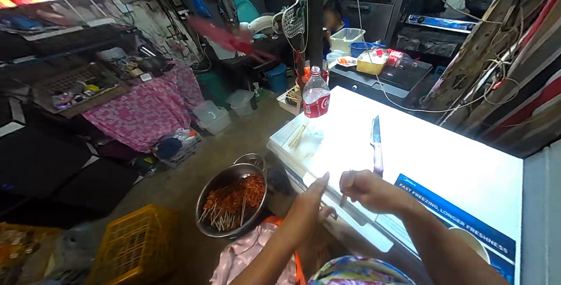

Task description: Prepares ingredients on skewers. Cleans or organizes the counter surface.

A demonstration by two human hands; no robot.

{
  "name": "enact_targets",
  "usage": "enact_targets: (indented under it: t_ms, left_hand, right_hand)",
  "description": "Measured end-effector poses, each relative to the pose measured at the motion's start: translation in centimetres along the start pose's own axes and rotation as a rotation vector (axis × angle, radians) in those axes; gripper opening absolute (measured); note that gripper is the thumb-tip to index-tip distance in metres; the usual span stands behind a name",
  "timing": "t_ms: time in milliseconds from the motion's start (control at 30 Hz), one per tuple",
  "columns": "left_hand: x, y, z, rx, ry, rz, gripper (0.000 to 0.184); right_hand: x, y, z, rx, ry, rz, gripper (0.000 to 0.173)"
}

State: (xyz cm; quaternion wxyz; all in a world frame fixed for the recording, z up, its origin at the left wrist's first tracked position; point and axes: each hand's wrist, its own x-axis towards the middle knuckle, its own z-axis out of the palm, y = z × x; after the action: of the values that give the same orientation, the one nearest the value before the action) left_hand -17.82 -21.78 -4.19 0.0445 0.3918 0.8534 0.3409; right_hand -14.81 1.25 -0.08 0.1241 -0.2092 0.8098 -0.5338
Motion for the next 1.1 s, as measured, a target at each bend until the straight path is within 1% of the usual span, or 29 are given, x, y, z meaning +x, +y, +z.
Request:
enact_targets:
  t_ms: [33,67,100,133,167,200,267,333,400,467,500,533,567,600,633,667,700,733,767,800,833,867,900,933,967,1000,1033,1067,1100]
  left_hand:
    - [0.4,-0.2,-0.9,-0.251,-0.205,-0.172,0.066]
    - [0.6,-1.1,-1.4,-0.547,-0.349,-0.260,0.059]
    - [0.5,-2.3,-1.2,-0.853,-0.430,-0.275,0.052]
    - [0.1,-3.5,-0.6,-1.160,-0.465,-0.249,0.050]
    - [-0.2,-4.0,0.2,-1.409,-0.471,-0.189,0.051]
    - [-0.5,-4.1,0.9,-1.588,-0.454,-0.114,0.053]
    - [-0.8,-3.5,2.0,-1.825,-0.337,-0.001,0.050]
    - [-1.0,-2.9,2.7,-1.986,-0.247,0.034,0.043]
    - [-1.2,-2.8,3.2,-2.052,-0.311,0.052,0.036]
    - [-1.4,-2.7,3.3,-1.954,-0.402,-0.035,0.033]
    - [-1.5,-2.3,3.2,-1.842,-0.390,-0.138,0.030]
    - [-1.6,-1.8,2.8,-1.675,-0.324,-0.253,0.024]
    - [-1.5,-1.3,2.2,-1.419,-0.227,-0.310,0.018]
    - [-1.3,-0.8,1.6,-1.048,-0.103,-0.309,0.011]
    - [-1.0,-0.4,1.1,-0.585,0.028,-0.267,0.016]
    - [-0.7,-0.4,1.1,-0.166,0.129,-0.198,0.040]
    - [-0.4,-0.7,1.3,0.097,0.179,-0.130,0.063]
    - [-0.2,-1.1,1.6,0.244,0.212,-0.064,0.075]
    - [-0.1,-1.6,2.0,0.330,0.268,0.017,0.078]
    - [-0.1,-2.1,2.2,0.384,0.339,0.121,0.072]
    - [-0.2,-2.5,2.1,0.407,0.409,0.223,0.061]
    - [-0.2,-2.7,1.8,0.404,0.466,0.310,0.050]
    - [-0.3,-2.8,1.3,0.402,0.489,0.371,0.042]
    - [-0.4,-2.8,0.8,0.401,0.486,0.418,0.038]
    - [-0.5,-2.8,0.6,0.413,0.480,0.455,0.038]
    - [-0.5,-2.9,0.5,0.421,0.475,0.454,0.038]
    - [-0.5,-2.8,0.6,0.409,0.460,0.401,0.037]
    - [-0.6,-2.7,0.7,0.343,0.404,0.291,0.038]
    - [-0.7,-2.4,0.4,0.200,0.271,0.116,0.045]
  right_hand:
    - [-0.2,-0.3,0.4,-0.104,-0.010,-0.127,0.014]
    - [-0.4,-0.3,0.8,-0.149,-0.010,-0.267,0.013]
    - [-0.4,0.0,1.4,-0.149,0.022,-0.413,0.012]
    - [-0.2,0.4,1.9,-0.114,0.082,-0.540,0.011]
    - [-0.1,0.9,2.3,-0.058,0.156,-0.635,0.010]
    - [0.1,1.2,2.6,-0.006,0.230,-0.700,0.010]
    - [0.5,1.9,3.4,0.055,0.326,-0.769,0.013]
    - [0.6,2.4,4.2,0.092,0.347,-0.797,0.015]
    - [0.8,2.8,4.5,0.133,0.376,-0.820,0.018]
    - [1.0,2.7,4.4,0.062,0.435,-0.843,0.017]
    - [1.0,2.6,4.4,-0.050,0.465,-0.848,0.015]
    - [1.0,2.4,4.5,-0.192,0.495,-0.834,0.012]
    - [1.0,2.4,4.6,-0.333,0.525,-0.798,0.011]
    - [1.2,2.5,4.9,-0.452,0.554,-0.743,0.011]
    - [1.5,2.7,5.2,-0.527,0.573,-0.679,0.012]
    - [1.7,2.9,5.5,-0.521,0.589,-0.603,0.013]
    - [1.8,3.1,5.8,-0.412,0.606,-0.519,0.013]
    - [1.9,3.0,6.0,-0.198,0.628,-0.422,0.012]
    - [2.1,2.6,5.8,0.085,0.647,-0.307,0.012]
    - [2.3,2.0,5.2,0.397,0.651,-0.162,0.012]
    - [2.4,1.4,4.1,0.691,0.621,-0.009,0.013]
    - [2.4,0.9,3.0,0.899,0.559,0.137,0.016]
    - [2.3,1.1,1.9,0.996,0.441,0.232,0.019]
    - [2.2,1.6,1.1,0.982,0.287,0.266,0.020]
    - [2.2,2.0,0.7,0.878,0.154,0.251,0.019]
    - [2.2,2.2,0.4,0.703,0.062,0.197,0.016]
    - [2.3,2.0,0.2,0.479,0.018,0.121,0.012]
    - [2.3,1.4,0.2,0.223,0.004,0.035,0.010]
    - [2.3,0.6,0.3,-0.003,-0.009,-0.057,0.012]
